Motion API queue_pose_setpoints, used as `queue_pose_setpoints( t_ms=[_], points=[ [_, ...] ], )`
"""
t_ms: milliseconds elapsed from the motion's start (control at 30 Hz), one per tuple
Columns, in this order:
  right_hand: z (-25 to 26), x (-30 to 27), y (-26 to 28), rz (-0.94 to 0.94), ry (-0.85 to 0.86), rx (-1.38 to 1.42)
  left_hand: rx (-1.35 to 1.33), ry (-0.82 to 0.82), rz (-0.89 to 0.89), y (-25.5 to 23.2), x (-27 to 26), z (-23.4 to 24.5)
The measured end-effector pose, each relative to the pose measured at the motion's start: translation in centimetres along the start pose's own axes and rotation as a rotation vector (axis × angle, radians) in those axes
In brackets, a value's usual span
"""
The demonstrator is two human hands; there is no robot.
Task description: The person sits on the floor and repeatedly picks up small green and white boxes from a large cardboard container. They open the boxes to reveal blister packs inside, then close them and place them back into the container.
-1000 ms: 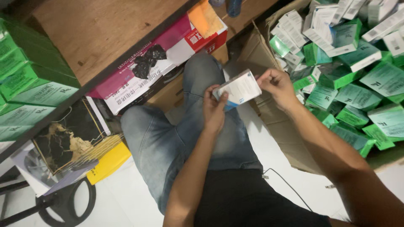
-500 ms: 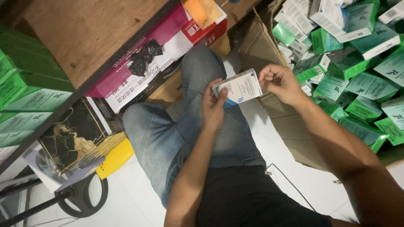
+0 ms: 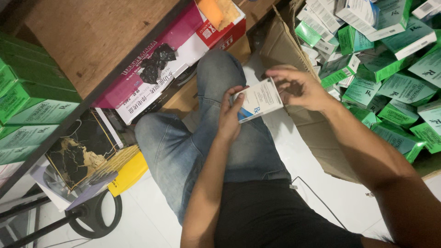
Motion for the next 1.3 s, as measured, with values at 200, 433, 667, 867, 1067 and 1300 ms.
queue_pose_setpoints(
  t_ms=[200, 433, 667, 867, 1067, 1300],
  points=[
    [-0.5, -0.2, -0.3, 0.041, 0.149, -0.151, -0.388, 0.167, 0.104, -1.5, -0.7, 1.0],
    [1.3, -0.7, -5.2, -0.233, -0.095, -0.077, -0.210, 0.228, 0.083, -1.2, -0.9, 0.8],
    [1.2, -0.7, -4.1, -0.033, -0.154, 0.017, 0.145, 0.025, 0.004, -0.4, -0.9, -0.1],
    [0.8, 0.0, -1.5, 0.000, -0.135, 0.033, 0.261, 0.004, -0.047, -1.0, -1.0, -1.2],
    [-0.3, 0.2, -1.1, -0.158, -0.158, -0.160, 0.342, 0.013, -0.044, -1.4, -1.2, -1.7],
    [-0.1, 0.2, -2.3, -0.087, -0.236, -0.178, 0.248, -0.020, -0.054, -1.1, -0.9, -1.6]
  ],
)
Point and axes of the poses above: each hand's wrist, its own x-axis towards the middle knuckle, its own z-axis out of the back of the hand, y = z × x, the point moved 2 cm from there along x, towards the middle knuckle, and after that the axes turned 1 degree about z, right-handed, at the moved point
